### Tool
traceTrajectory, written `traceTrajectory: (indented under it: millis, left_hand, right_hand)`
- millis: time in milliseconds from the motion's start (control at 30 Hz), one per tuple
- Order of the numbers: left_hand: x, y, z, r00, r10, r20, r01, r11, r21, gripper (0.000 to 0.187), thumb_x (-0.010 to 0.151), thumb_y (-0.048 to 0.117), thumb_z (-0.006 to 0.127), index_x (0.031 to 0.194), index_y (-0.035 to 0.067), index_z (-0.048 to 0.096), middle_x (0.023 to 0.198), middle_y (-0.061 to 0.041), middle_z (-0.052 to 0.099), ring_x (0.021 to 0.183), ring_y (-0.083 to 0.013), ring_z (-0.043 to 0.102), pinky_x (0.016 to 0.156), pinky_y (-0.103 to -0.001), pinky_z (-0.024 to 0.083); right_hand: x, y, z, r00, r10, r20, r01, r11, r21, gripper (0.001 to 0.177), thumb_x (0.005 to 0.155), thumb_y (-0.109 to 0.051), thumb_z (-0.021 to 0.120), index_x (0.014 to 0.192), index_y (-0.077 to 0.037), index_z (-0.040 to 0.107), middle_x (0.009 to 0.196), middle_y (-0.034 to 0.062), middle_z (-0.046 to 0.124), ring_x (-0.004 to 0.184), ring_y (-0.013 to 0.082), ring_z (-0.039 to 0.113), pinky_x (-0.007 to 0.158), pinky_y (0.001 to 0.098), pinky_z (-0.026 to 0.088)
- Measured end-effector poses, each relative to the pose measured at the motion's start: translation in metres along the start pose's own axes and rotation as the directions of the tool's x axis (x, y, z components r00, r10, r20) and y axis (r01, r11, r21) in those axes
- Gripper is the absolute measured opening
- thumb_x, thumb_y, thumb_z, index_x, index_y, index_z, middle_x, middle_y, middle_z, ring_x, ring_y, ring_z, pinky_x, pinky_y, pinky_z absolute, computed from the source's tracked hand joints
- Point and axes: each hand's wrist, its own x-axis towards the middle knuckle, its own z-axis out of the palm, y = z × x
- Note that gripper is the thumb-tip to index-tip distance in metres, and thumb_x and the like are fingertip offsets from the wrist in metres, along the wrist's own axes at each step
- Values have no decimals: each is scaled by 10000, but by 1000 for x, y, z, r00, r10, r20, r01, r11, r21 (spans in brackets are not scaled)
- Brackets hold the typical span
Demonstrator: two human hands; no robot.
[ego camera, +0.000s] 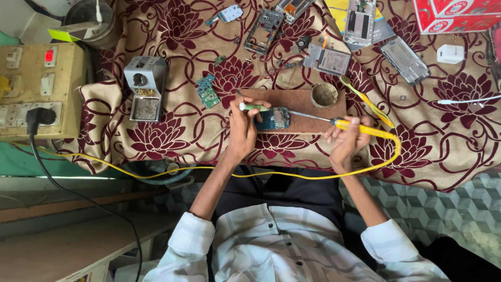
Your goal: The person uses a soldering iron and solder wire to attach components to a blue circuit board. They repeatedly heat joints and apply solder while holding the board steady on a work surface.
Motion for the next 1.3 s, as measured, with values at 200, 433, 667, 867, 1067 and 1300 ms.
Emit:
traceTrajectory:
  millis: [200, 433, 667, 867, 1067, 1300]
  left_hand:
    - [1, -3, 1, 998, 24, -50, -29, 996, -84, 162, 1170, 56, 304, 1319, 4, 337, 1160, -202, 697, 1000, -232, 682, 934, -351, 548]
    - [3, -20, -5, 994, -88, -71, 51, 906, -419, 157, 1181, 152, 289, 1304, 75, 348, 1067, -174, 703, 790, -161, 599, 779, -306, 516]
    - [8, -16, -14, 988, -96, 119, 130, 936, -328, 206, 1176, 173, 289, 1328, 48, 351, 1044, -153, 693, 797, -154, 583, 767, -295, 520]
    - [5, -8, -10, 993, -112, 49, 121, 955, -270, 208, 1173, 165, 314, 1335, 39, 347, 1126, -166, 684, 850, -164, 600, 829, -304, 525]
    - [19, -13, -8, 988, -147, 52, 156, 931, -329, 138, 1179, 168, 322, 1260, 62, 354, 1127, -152, 692, 865, -162, 611, 860, -302, 522]
    - [22, 0, 2, 969, -242, -59, 175, 830, -529, 156, 1165, 183, 352, 1277, 81, 385, 1115, -148, 686, 863, -156, 607, 810, -284, 475]
  right_hand:
    - [-9, 12, -6, 997, -75, -21, 76, 997, 30, 219, 1138, -259, 495, 1072, -61, 432, 731, 60, 430, 567, 160, 457, 508, 336, 467]
    - [-13, 9, -11, 1000, -19, -20, 20, 997, 75, 215, 1123, -260, 489, 1075, -58, 438, 748, 61, 424, 581, 156, 447, 531, 336, 476]
    - [-13, 7, -9, 994, -57, 89, 57, 998, 5, 241, 1120, -255, 498, 1098, -22, 439, 746, 99, 483, 577, 176, 484, 572, 343, 499]
    - [-17, 14, -11, 997, -48, 59, 46, 999, 21, 236, 1122, -230, 511, 1120, -14, 418, 773, 124, 527, 610, 203, 553, 604, 327, 513]
    - [-20, 19, -11, 997, -74, 32, 77, 989, -127, 248, 1146, -235, 508, 1114, -3, 423, 774, 141, 557, 614, 192, 582, 626, 348, 563]
    - [-15, 19, -9, 996, -73, -60, 67, 992, -104, 256, 1128, -225, 547, 1023, -38, 407, 691, 106, 498, 532, 159, 517, 467, 292, 436]
